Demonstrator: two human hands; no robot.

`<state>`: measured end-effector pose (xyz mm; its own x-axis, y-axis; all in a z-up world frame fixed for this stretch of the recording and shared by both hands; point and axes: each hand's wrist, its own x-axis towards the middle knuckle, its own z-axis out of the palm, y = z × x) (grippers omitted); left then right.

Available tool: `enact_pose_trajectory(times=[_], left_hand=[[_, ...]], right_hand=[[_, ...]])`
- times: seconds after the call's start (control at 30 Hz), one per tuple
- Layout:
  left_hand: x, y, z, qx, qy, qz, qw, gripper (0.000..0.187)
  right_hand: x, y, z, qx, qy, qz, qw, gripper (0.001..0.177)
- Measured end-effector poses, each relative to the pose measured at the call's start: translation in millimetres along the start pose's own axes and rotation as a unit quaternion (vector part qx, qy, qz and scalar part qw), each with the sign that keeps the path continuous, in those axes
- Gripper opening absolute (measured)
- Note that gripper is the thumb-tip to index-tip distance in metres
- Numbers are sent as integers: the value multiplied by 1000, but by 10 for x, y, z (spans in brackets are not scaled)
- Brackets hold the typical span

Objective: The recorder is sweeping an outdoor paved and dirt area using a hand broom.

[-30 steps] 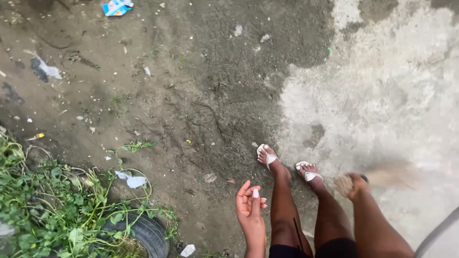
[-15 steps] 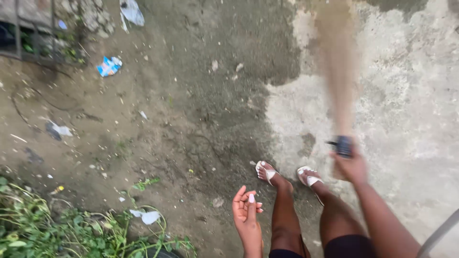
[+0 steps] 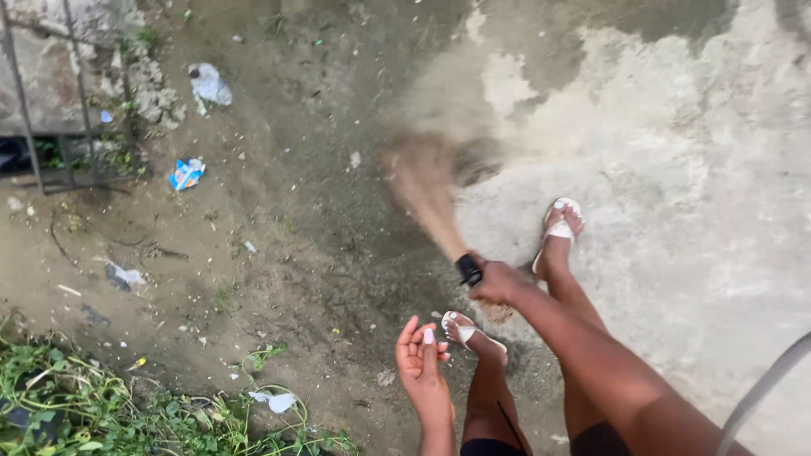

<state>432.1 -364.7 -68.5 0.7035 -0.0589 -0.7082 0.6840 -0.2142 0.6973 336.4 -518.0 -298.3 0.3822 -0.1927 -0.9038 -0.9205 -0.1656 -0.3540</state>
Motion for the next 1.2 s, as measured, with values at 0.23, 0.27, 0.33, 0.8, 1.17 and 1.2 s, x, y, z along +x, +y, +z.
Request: enact_pose_trajectory(times=[0.23, 0.27, 0.33, 0.8, 1.17, 1.2], left_hand=[[-126, 46, 1431, -9, -74, -5, 997, 41], [-142, 40, 1558, 3, -85, -14, 996, 41], [-159, 95, 1784, 17, -91, -19, 996, 41], [-239, 303, 3035, 107, -128, 10, 986, 42], [362, 438, 3230, 103, -168, 22, 980, 41], [447, 484, 3329, 107, -177, 20, 978, 41]], right_hand=[[-920, 1565, -1332, 166, 189, 102, 962, 87], [-1022, 1977, -1421, 237, 282, 210, 906, 81], [-791, 3110, -1452, 216, 366, 272, 863, 94], [-171, 358, -2414, 14, -72, -31, 997, 72], [-192, 3608, -2696, 248, 440, 373, 778, 123], [91, 3969, -2660, 252, 443, 380, 772, 123]])
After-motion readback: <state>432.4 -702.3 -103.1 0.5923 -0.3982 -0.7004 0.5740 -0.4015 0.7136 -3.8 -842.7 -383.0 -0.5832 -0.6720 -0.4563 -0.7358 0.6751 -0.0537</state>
